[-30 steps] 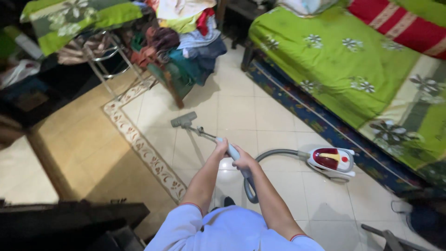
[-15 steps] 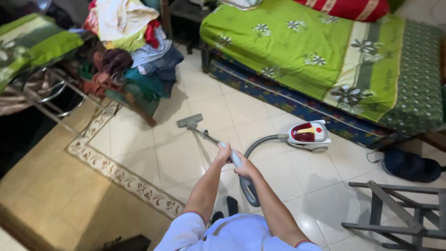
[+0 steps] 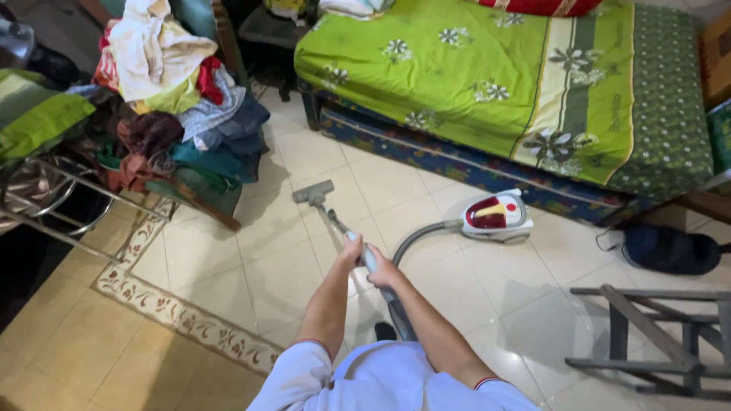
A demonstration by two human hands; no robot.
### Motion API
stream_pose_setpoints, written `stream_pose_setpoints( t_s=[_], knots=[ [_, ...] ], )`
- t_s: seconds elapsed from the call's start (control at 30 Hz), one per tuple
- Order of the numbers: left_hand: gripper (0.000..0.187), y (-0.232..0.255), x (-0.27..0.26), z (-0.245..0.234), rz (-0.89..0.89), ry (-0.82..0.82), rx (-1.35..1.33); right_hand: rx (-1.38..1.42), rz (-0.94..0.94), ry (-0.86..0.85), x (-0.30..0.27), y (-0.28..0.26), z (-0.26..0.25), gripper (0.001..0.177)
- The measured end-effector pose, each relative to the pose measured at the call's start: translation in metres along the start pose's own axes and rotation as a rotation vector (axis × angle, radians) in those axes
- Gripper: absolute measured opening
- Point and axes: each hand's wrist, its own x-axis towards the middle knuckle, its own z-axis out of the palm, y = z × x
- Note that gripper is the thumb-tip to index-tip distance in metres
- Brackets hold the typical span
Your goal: The person vacuums a tiled floor in a bedroom using a handheld vacuum cleaner with a long wand. They move the vacuum head back and forth across the floor, navigating around furniture and a pile of clothes.
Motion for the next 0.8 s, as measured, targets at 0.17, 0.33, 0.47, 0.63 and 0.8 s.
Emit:
stream_pose_setpoints(
  t_s=[0.17,0.33,0.47,0.63,0.8],
  knots=[
    [0.091,0.017,0.01,0.003,-0.081,0.014,-0.106,-0.008,0.02,-0.033,0.02,-0.009,-0.023,0.106],
    [0.1,0.036,0.031,0.0,-0.077,0.007,-0.157,0.01,0.002,-0.078,0.068,-0.007,-0.031,0.107],
    [0.102,0.045,0.06,-0.01,-0.031,0.032,-0.204,0.034,0.008,-0.099,0.103,-0.022,-0.03,0.109],
    [0.106,0.084,0.108,-0.033,-0.042,0.015,-0.16,0.071,0.023,-0.1,0.167,-0.047,-0.025,0.109],
    [0.116,0.125,0.151,-0.073,-0.044,-0.025,-0.095,0.045,0.046,-0.072,0.216,-0.096,-0.017,0.111]
  ],
)
